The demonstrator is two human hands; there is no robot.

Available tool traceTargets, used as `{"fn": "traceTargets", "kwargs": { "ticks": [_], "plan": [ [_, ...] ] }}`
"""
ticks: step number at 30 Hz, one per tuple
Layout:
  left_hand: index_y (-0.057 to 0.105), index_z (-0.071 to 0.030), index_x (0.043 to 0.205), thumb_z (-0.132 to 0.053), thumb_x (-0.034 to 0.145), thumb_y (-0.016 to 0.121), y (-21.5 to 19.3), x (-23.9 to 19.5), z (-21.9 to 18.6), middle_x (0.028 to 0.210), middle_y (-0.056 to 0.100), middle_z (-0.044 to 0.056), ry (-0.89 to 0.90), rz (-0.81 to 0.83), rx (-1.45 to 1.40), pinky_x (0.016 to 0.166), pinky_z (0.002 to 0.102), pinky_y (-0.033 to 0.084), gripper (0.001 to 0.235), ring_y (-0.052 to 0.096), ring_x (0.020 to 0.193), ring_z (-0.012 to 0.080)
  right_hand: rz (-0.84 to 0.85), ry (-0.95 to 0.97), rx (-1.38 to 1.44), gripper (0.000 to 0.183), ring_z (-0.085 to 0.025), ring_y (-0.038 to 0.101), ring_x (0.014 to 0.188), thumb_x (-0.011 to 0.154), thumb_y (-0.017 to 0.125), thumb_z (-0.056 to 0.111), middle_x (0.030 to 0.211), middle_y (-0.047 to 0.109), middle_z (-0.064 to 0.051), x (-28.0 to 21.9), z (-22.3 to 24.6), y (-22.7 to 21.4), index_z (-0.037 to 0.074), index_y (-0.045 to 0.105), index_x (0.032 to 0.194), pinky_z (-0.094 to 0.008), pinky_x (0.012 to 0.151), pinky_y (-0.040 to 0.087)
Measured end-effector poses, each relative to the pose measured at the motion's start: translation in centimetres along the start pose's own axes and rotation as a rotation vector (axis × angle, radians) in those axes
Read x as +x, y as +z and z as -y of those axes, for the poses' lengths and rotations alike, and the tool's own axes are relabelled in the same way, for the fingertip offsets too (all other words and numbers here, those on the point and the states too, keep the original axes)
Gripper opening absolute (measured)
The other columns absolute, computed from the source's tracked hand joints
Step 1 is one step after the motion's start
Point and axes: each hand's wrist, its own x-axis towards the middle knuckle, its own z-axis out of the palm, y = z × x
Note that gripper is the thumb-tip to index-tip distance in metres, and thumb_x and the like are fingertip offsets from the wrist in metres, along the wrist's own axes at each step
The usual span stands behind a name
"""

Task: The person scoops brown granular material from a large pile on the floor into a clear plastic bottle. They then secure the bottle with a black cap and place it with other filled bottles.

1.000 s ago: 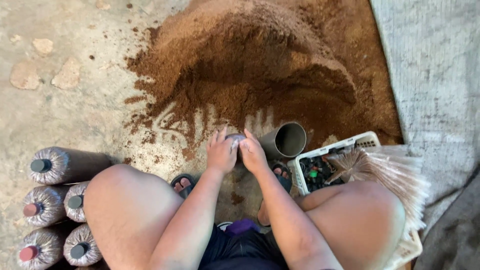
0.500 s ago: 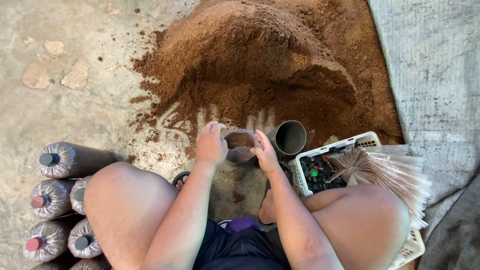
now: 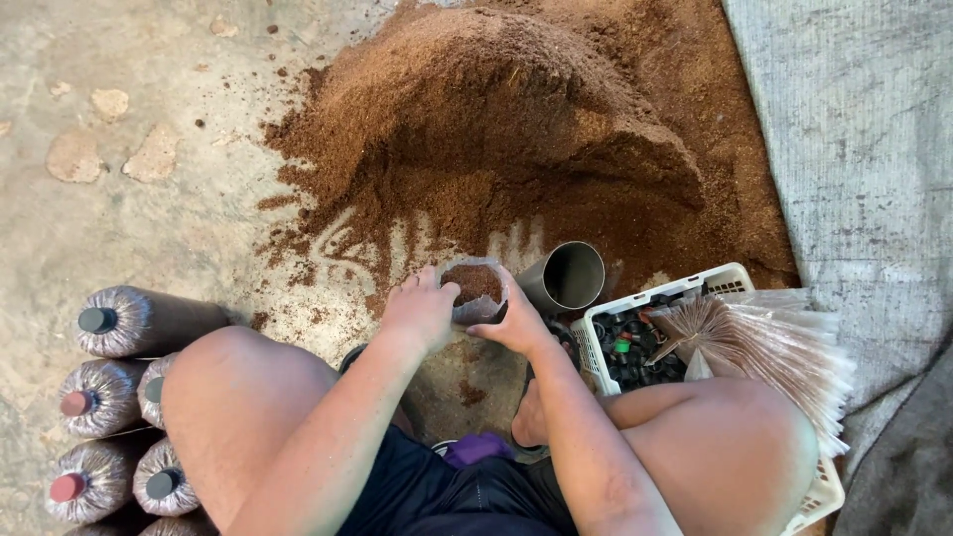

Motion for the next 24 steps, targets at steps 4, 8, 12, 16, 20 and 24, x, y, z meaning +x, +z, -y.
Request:
{"fn": "traceTargets", "kwargs": {
  "ticks": [4, 8, 12, 16, 20, 24],
  "plan": [
    [0.064, -0.020, 0.126, -0.037, 0.073, 0.090, -2.6, -1.1, -0.7, 0.141, 0.045, 0.020, 0.048, -0.028, 0.080, 0.103, 0.054, 0.044, 0.061, 0.051, 0.128, 0.0427, 0.032, -0.031, -0.027, 0.137, -0.028, 0.033, 0.152, 0.054, 0.100, 0.048, 0.166, 0.031, -0.011, 0.8, 0.0, -0.7, 0.020, 0.025, 0.165, -0.041, 0.128, 0.028],
    [0.073, -0.023, 0.123, -0.022, 0.087, 0.078, -4.0, -1.5, -1.4, 0.162, 0.030, 0.020, 0.067, 0.007, -0.034, 0.113, 0.058, 0.038, 0.037, 0.039, 0.144, 0.0449, 0.086, -0.050, -0.024, 0.134, -0.039, 0.030, 0.152, 0.059, 0.099, 0.043, 0.166, 0.026, -0.020, 0.6, 2.2, -1.8, 0.015, 0.021, 0.165, -0.050, 0.125, 0.033],
    [0.056, -0.030, 0.146, -0.031, 0.097, 0.057, 0.8, 3.6, -0.3, 0.166, 0.035, 0.002, -0.051, 0.070, -0.534, 0.128, 0.053, 0.019, 0.049, 0.024, 0.157, 0.0278, 0.123, -0.031, -0.145, 0.134, -0.038, 0.026, 0.153, 0.059, 0.099, 0.045, 0.169, 0.018, -0.017, 0.8, 4.9, -2.2, 0.023, 0.020, 0.165, -0.048, 0.126, 0.033],
    [0.080, -0.029, 0.109, -0.025, 0.096, 0.055, 0.9, 3.0, -0.7, 0.152, 0.057, 0.002, 0.179, -0.044, -0.118, 0.113, 0.051, 0.043, 0.029, 0.042, 0.146, 0.0331, 0.172, 0.020, -0.266, 0.124, -0.036, 0.024, 0.154, 0.069, 0.093, 0.040, 0.171, 0.012, -0.014, 1.3, 5.7, -1.6, 0.022, 0.018, 0.165, -0.050, 0.126, 0.034],
    [0.081, -0.023, 0.104, -0.026, 0.097, 0.048, -1.4, 0.9, -1.6, 0.125, 0.071, 0.003, 0.126, -0.082, -0.217, 0.108, 0.042, 0.051, 0.034, 0.051, 0.134, 0.0236, 0.124, -0.017, -0.343, 0.103, -0.040, 0.029, 0.151, 0.076, 0.084, 0.028, 0.170, 0.014, -0.011, 0.8, 7.1, -1.2, 0.019, 0.028, 0.162, -0.052, 0.126, 0.035],
    [0.079, -0.014, 0.100, -0.020, 0.096, 0.047, 0.3, 1.8, -1.3, 0.101, 0.076, 0.006, 0.219, -0.254, -0.165, 0.094, 0.041, 0.057, 0.033, 0.060, 0.114, 0.0261, 0.026, -0.103, -0.382, 0.085, -0.046, 0.038, 0.144, 0.078, 0.078, 0.021, 0.168, 0.021, -0.011, 1.0, 5.2, 0.6, 0.018, 0.042, 0.155, -0.053, 0.124, 0.036]
  ]
}}
